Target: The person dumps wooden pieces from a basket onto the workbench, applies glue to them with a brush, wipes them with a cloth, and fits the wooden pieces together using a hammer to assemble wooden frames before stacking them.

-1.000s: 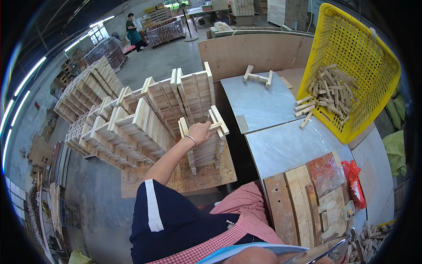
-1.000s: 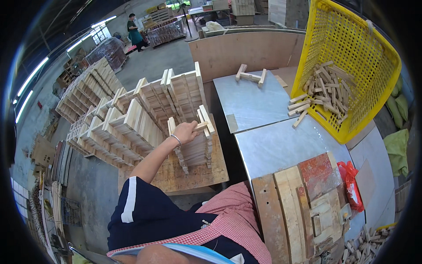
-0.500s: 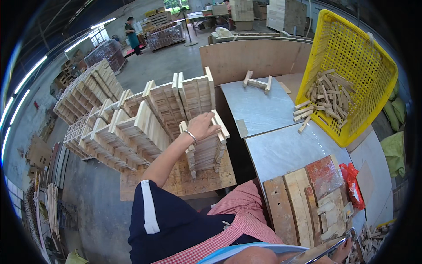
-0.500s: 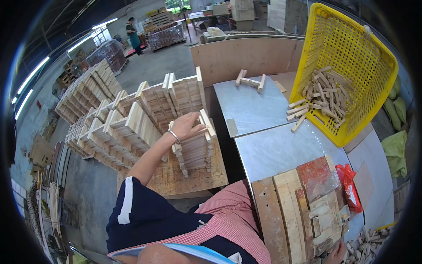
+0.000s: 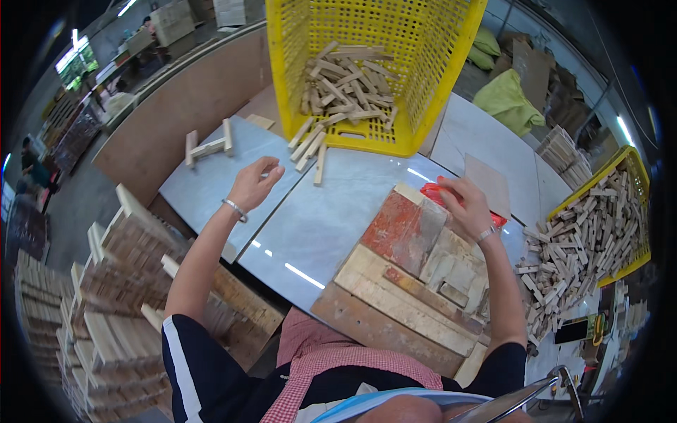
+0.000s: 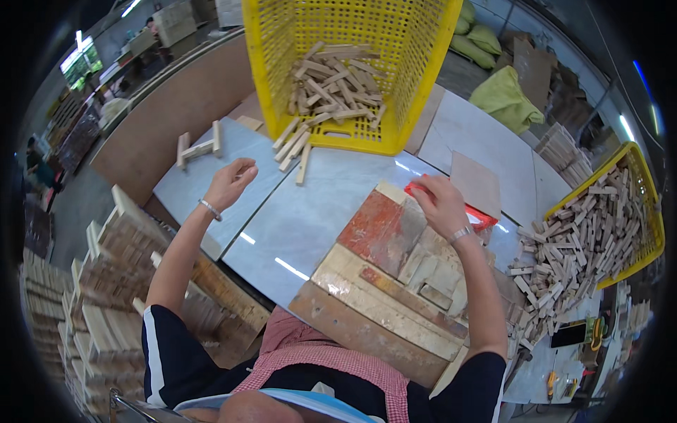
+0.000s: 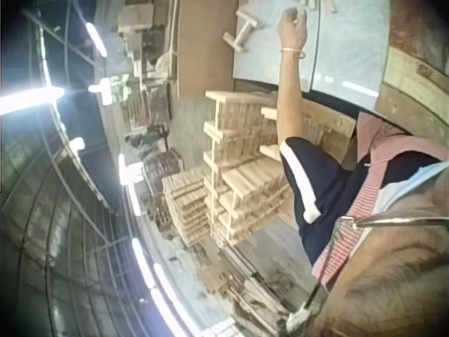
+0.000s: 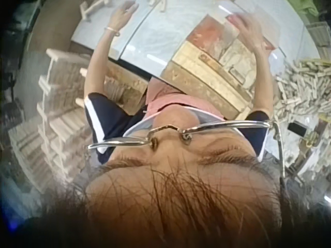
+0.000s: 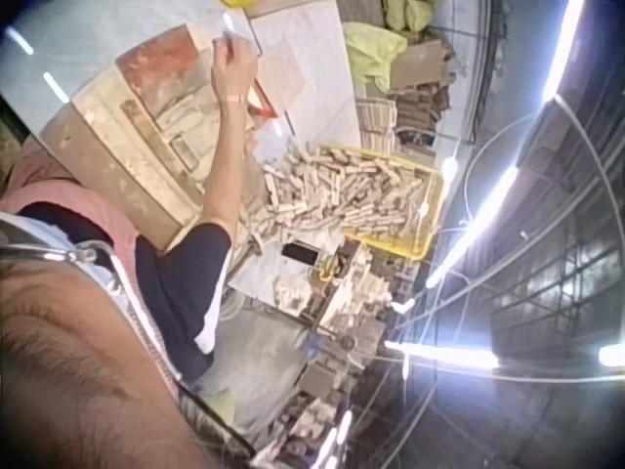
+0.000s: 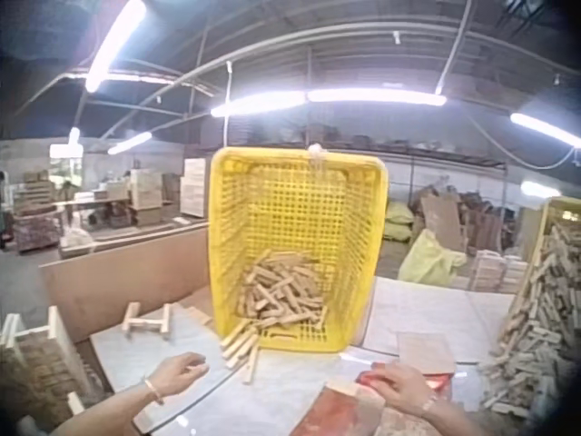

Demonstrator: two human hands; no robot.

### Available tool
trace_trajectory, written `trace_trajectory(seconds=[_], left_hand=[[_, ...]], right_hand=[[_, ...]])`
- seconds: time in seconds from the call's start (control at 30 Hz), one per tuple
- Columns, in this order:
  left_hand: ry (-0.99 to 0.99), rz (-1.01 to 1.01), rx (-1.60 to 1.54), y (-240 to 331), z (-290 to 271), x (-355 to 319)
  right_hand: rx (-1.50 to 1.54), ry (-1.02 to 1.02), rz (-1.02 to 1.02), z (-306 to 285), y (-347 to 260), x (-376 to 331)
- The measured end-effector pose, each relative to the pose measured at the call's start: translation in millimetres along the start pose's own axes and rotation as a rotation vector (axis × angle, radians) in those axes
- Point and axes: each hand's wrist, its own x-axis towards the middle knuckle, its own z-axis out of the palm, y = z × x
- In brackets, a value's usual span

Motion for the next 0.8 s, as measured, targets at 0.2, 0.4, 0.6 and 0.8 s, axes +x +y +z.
trace_trajectory(seconds=[0.2,0.4,0.6,0.8], left_hand=[[-0.005,-0.050,0.018,-28,69,151],[0.185,-0.088,0.040,-77,121,274],[0.406,-0.016,0.156,-95,147,347],[0.376,-0.118,0.128,-104,155,374]], right_hand=[[-0.043,-0.094,0.120,55,58,141],[-0.089,-0.132,0.288,132,116,259],[-0.090,0.038,0.361,169,175,325],[-0.223,0.379,-0.016,146,161,413]])
